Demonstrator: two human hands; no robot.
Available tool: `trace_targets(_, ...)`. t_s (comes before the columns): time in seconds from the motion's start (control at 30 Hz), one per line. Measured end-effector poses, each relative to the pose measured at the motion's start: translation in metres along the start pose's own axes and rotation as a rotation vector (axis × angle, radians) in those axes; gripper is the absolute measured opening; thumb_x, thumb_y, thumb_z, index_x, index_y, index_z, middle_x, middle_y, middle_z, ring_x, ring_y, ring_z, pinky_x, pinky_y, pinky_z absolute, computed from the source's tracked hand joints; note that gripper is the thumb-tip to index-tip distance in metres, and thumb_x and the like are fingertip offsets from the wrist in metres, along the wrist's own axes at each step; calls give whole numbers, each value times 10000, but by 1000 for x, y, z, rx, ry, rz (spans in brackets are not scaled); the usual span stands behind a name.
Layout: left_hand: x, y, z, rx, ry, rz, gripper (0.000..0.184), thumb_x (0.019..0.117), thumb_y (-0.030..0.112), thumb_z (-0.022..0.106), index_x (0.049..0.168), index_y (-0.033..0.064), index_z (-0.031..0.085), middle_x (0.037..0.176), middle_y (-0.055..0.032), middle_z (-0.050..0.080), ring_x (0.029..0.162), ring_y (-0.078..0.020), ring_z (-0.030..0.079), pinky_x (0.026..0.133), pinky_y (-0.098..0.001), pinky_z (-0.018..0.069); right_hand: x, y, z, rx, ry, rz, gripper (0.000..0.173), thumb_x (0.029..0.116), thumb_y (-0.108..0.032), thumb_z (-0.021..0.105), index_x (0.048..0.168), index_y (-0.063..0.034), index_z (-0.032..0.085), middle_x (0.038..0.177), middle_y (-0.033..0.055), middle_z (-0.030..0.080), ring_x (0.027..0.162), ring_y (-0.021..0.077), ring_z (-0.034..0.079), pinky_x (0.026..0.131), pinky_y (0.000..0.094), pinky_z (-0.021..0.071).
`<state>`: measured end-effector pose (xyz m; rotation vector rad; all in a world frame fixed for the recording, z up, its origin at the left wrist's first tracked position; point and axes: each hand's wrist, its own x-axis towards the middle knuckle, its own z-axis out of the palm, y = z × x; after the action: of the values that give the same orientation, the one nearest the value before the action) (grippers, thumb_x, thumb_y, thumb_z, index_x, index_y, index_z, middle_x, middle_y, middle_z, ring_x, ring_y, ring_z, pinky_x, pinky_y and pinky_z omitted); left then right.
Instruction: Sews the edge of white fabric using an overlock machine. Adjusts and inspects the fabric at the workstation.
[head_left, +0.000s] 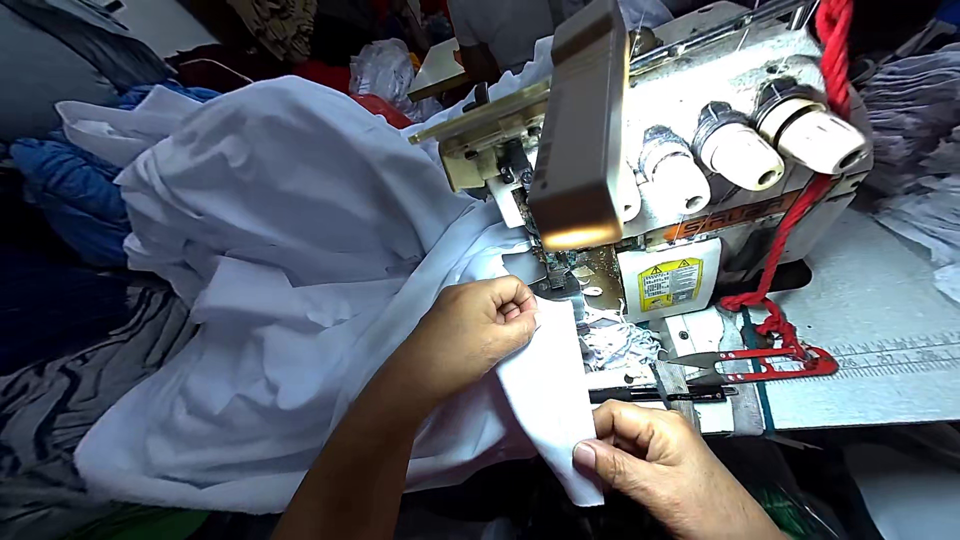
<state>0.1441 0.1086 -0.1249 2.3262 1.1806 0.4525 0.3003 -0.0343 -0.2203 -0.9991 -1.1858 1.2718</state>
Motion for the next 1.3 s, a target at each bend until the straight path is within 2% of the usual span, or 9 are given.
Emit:
trace_targets(0.47, 20, 5, -2, 22, -27, -85, 169, 946, 46, 692, 796, 104, 639, 580, 71, 455, 510, -2, 398, 501, -176, 313, 10, -9, 0, 86, 68, -28, 141, 982, -200, 643, 901, -100, 702, 706, -125, 626, 639, -80, 582, 595, 108, 490)
trace_targets(0.8, 31, -13, 8, 29, 121, 92, 130, 951, 98, 677, 824, 105, 648, 619, 92, 468, 549, 36, 412, 534, -148, 332, 23, -7, -4, -42, 195, -66, 170, 957, -245, 670, 843, -136, 732, 681, -108, 637, 632, -79, 576, 582, 88, 461)
trace_targets(0.9, 26, -16, 16, 129, 229, 199, 102, 944, 123, 665, 855, 76, 680, 719, 40, 558, 638, -5, 479, 604, -184, 384, 20, 0, -3, -240, 259, -150, 190, 950, -290, 671, 854, -150, 756, 856, -88, 668, 791, -64, 617, 686, 100, 504)
trace_targets(0.97, 18, -15, 20, 232, 293, 260, 97, 955, 120, 653, 919, 45, 704, 832, -44, 613, 727, -113, 566, 663, -282, 456, 16, 5, -1, -386, 304, -221, 207, 952, -309, 653, 848, -163, 757, 999, -55, 659, 872, -54, 610, 725, 103, 504)
trace_targets(1.03, 5, -17, 24, 338, 371, 361, 164, 961, 152, 639, 1022, 34, 737, 1043, -131, 689, 924, -227, 672, 791, -382, 555, 11, 7, -2, -417, 303, -253, 228, 969, -303, 633, 869, -143, 761, 1109, -21, 700, 992, -28, 639, 821, 138, 525)
trace_targets(1.1, -16, -20, 31, 360, 424, 466, 245, 985, 192, 597, 1096, 31, 744, 1252, -197, 666, 1166, -322, 642, 953, -478, 524, 6, 8, -3, -304, 286, -259, 201, 973, -234, 637, 918, -77, 750, 989, -15, 736, 902, -35, 670, 787, 130, 548)
trace_targets(1.17, -41, -26, 44, 328, 482, 552, 232, 1029, 260, 569, 1060, 92, 726, 1268, -151, 668, 1278, -289, 582, 1065, -470, 442, 3, 6, -3, -105, 233, -197, 138, 983, -162, 629, 976, -46, 704, 832, -43, 712, 757, -31, 681, 706, 142, 578)
trace_targets(1.23, -61, -32, 61, 270, 499, 609, 248, 1067, 345, 524, 1046, 167, 696, 1177, -38, 688, 1228, -181, 594, 1069, -377, 437, 1, 6, -1, 33, 205, -144, 102, 993, -124, 618, 1016, -46, 679, 804, -51, 715, 728, 8, 699, 695, 186, 601)
trace_targets(1.3, -73, -35, 76, 220, 493, 641, 289, 1082, 396, 483, 1062, 180, 674, 1142, 6, 690, 1211, -133, 598, 1071, -324, 432, -1, 6, 1, 68, 207, -141, 114, 998, -99, 603, 1069, -33, 664, 832, -48, 726, 758, 27, 713, 725, 212, 616)
